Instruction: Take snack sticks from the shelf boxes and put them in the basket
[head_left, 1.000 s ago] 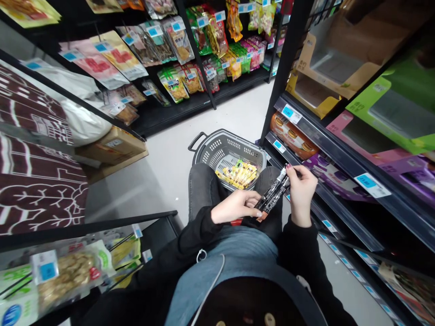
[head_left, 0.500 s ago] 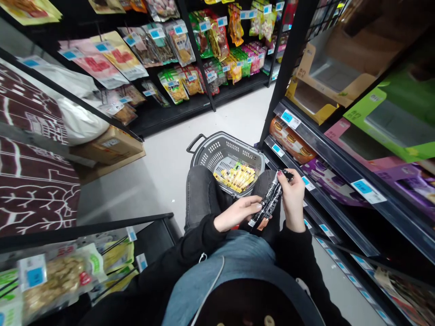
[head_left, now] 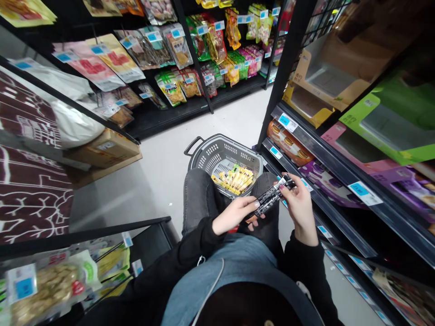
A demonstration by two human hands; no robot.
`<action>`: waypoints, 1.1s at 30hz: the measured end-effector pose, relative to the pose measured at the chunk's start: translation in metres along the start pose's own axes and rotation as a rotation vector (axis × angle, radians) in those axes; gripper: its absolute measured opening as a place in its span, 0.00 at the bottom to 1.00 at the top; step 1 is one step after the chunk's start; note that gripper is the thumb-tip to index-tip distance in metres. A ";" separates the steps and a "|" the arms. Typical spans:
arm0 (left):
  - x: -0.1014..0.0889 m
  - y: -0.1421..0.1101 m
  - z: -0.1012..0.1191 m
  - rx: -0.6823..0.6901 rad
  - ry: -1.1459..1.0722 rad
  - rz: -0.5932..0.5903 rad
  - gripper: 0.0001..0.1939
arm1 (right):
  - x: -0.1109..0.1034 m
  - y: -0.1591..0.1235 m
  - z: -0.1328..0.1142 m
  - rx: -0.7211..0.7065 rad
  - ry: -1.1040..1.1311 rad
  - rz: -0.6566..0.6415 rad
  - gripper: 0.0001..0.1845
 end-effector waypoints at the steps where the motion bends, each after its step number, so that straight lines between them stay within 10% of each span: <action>1: -0.002 0.000 0.000 0.003 0.027 0.008 0.20 | 0.000 -0.001 -0.001 -0.003 -0.001 -0.001 0.22; 15: -0.008 -0.005 -0.009 -0.104 -0.054 -0.057 0.17 | -0.006 -0.018 -0.012 -0.255 -0.050 0.378 0.18; 23: -0.026 -0.011 -0.028 0.050 -0.280 0.207 0.18 | 0.049 -0.020 0.018 -0.068 0.050 -0.020 0.19; 33: -0.039 -0.012 -0.045 -0.047 -0.205 0.189 0.16 | 0.057 -0.020 0.040 -0.066 0.014 0.065 0.18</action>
Point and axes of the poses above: each hand's wrist, its own y-axis towards the middle knuckle, its own x-axis out of the palm, z = x × y, the point moved 7 cm from there along y, towards the middle knuckle, and after that the axes turned 6 degrees about -z, right-handed, at the moved point
